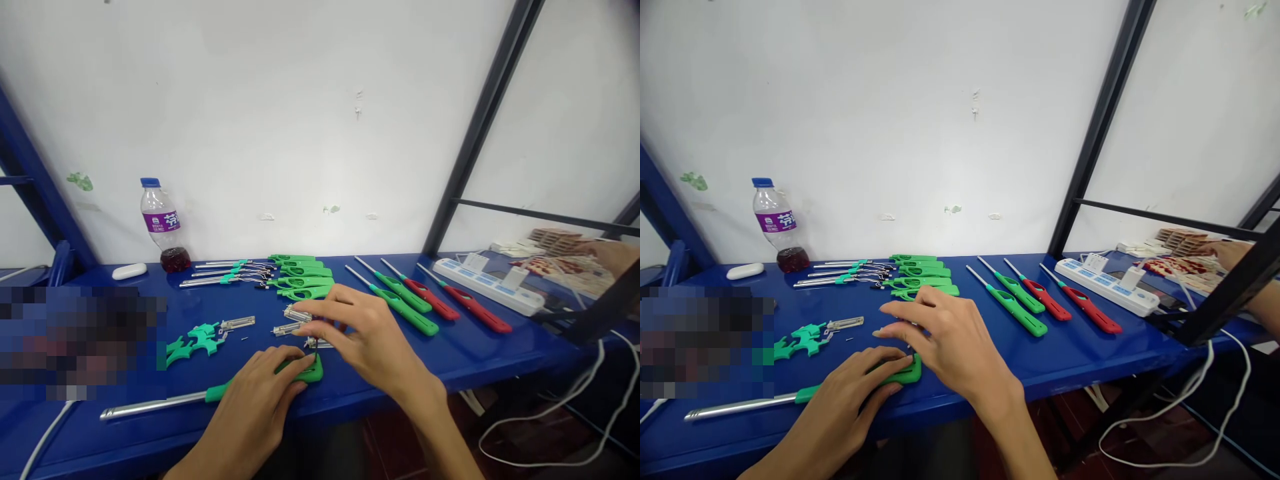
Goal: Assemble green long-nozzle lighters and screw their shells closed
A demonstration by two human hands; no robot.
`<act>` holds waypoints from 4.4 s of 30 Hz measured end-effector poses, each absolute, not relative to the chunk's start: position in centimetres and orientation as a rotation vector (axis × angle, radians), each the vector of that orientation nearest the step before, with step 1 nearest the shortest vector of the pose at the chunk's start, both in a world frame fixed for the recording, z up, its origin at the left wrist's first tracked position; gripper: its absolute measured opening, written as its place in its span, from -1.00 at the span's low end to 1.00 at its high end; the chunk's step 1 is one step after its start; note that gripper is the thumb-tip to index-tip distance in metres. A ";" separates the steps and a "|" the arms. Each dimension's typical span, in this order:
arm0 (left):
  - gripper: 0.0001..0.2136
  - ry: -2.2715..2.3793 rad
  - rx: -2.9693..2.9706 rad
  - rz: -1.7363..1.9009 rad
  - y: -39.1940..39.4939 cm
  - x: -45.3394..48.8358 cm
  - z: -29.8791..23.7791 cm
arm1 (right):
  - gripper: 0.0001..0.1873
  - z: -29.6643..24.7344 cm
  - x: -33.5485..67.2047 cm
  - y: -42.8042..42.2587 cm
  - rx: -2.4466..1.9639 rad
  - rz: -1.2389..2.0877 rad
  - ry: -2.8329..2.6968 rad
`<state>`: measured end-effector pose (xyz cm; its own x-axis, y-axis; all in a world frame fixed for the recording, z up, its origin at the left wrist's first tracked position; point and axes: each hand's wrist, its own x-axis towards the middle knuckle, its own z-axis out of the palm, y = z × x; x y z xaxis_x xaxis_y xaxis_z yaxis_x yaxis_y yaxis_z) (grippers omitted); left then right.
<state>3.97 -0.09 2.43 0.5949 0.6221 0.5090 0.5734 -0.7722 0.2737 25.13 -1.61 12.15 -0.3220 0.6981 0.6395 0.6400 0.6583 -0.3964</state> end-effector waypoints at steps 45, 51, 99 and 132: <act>-0.64 1.015 2.716 0.919 -0.4 4.0 2.7 | -0.82 12.7 25.6 -1.8 -1.197 0.091 -2.051; -0.63 1.031 2.707 0.909 -0.4 4.0 2.7 | -0.64 13.0 26.2 -2.3 -1.109 0.292 -2.047; -0.71 1.089 2.587 0.817 -1.5 4.3 3.7 | -0.69 11.5 26.0 -0.9 -1.294 0.496 -1.981; -0.65 1.083 2.752 0.913 -0.2 3.4 2.4 | -0.67 9.0 32.9 -0.1 -1.722 0.387 -2.194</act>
<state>3.37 -0.17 2.42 0.5814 0.6354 0.5082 0.6083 -0.7543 0.2472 32.93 -0.06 9.02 -0.2194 0.9718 0.0860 0.8839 0.2353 -0.4042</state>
